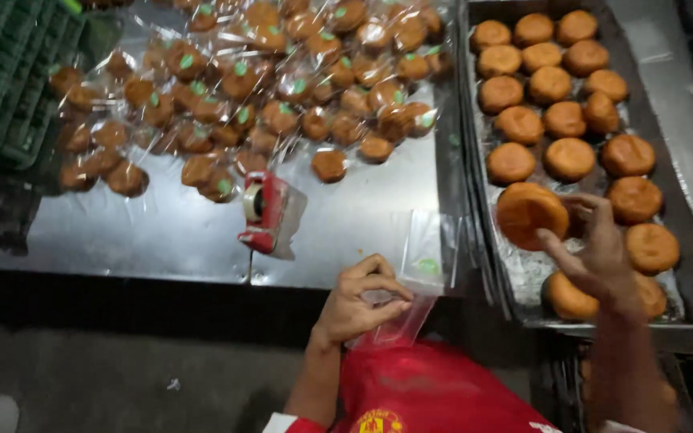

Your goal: The person packages buns by hand, picking them from a tray and placing them into plastic bags. They seal each bag using a tape dispenser and stack the packaged buns on a metal table.

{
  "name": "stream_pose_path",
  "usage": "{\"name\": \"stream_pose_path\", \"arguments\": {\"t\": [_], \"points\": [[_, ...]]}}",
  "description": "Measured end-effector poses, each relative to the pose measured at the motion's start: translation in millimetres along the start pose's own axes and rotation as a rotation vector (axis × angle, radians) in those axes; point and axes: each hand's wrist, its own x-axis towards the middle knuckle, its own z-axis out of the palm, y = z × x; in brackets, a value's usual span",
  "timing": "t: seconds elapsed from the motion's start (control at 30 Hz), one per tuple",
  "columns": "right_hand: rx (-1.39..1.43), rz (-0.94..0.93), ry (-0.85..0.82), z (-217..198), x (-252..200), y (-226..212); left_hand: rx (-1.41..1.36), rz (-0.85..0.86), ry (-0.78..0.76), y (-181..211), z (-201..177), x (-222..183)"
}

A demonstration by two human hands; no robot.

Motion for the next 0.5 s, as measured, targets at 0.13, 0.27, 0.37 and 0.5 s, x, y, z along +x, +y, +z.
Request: {"name": "stream_pose_path", "arguments": {"t": [0.13, 0.27, 0.37, 0.5], "points": [[1.023, 0.013, -0.100, 91, -14, -74, -0.070, 0.098, -0.132, -2, -24, -10], [1.043, -0.066, -0.399, 145, -6, -106, -0.283, 0.145, 0.046, -1, -55, -38], [0.789, -0.391, -0.558, 164, 9, -127, -0.084, 0.144, 0.217, -4, -72, -60], [0.305, -0.562, -0.763, 169, 29, -169, 0.133, 0.106, 0.261, -5, -84, -83]]}}
